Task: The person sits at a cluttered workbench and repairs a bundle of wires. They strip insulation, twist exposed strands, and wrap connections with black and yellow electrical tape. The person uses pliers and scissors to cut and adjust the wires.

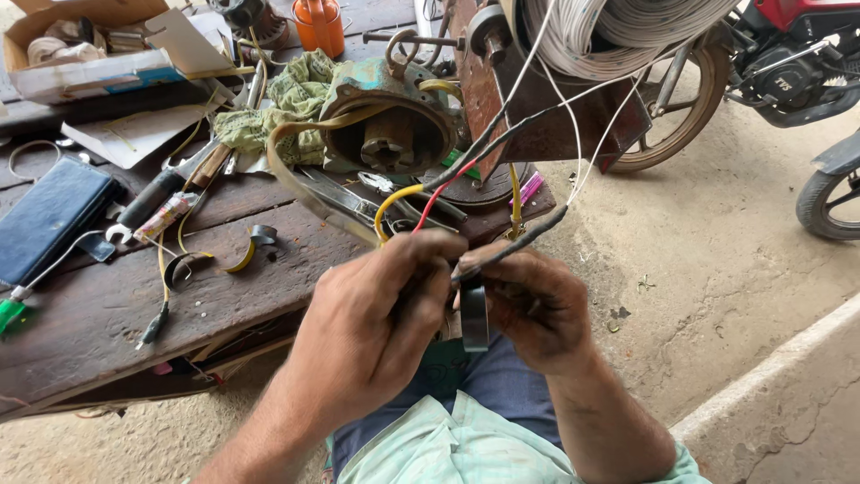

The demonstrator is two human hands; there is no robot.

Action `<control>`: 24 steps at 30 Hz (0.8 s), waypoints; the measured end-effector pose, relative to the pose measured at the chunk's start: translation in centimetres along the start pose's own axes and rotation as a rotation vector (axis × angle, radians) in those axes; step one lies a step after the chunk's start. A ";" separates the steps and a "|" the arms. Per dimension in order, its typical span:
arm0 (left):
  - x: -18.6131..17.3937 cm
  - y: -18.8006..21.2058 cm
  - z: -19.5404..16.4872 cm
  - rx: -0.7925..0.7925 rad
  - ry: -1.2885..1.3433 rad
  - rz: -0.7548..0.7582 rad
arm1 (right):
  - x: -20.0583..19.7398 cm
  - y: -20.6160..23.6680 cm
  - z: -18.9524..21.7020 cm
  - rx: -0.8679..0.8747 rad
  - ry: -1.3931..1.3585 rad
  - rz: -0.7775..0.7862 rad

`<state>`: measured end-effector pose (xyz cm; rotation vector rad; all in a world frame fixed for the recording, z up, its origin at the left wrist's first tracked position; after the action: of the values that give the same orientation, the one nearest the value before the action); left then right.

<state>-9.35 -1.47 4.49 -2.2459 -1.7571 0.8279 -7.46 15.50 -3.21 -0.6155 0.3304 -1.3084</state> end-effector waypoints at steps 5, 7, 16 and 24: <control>0.3 -0.6 -1.9 0.230 -0.237 -0.021 | -1.2 0.4 -1.3 0.101 0.053 -0.055; 0.8 -0.6 -1.9 0.274 -0.289 0.011 | -1.2 0.6 -1.5 0.122 -0.021 -0.056; 0.5 1.8 -0.9 0.237 -0.368 -0.005 | -0.7 1.2 -2.2 0.346 -0.376 0.033; 1.8 1.7 -1.0 0.331 -0.477 0.040 | 0.6 -2.3 -1.9 0.089 -0.279 -0.139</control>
<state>-7.13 -0.05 3.93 -1.9788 -1.5872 1.6376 -10.18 14.22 -3.33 -0.7446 0.0007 -1.3412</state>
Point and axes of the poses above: each hand's wrist, its own y-axis away from the middle knuckle, its own x-axis out of the palm, z = x × y, the point moved 9 cm from there along -y, towards the middle knuckle, and after that the axes turned 6 degrees about -z, right-handed, at the moved point
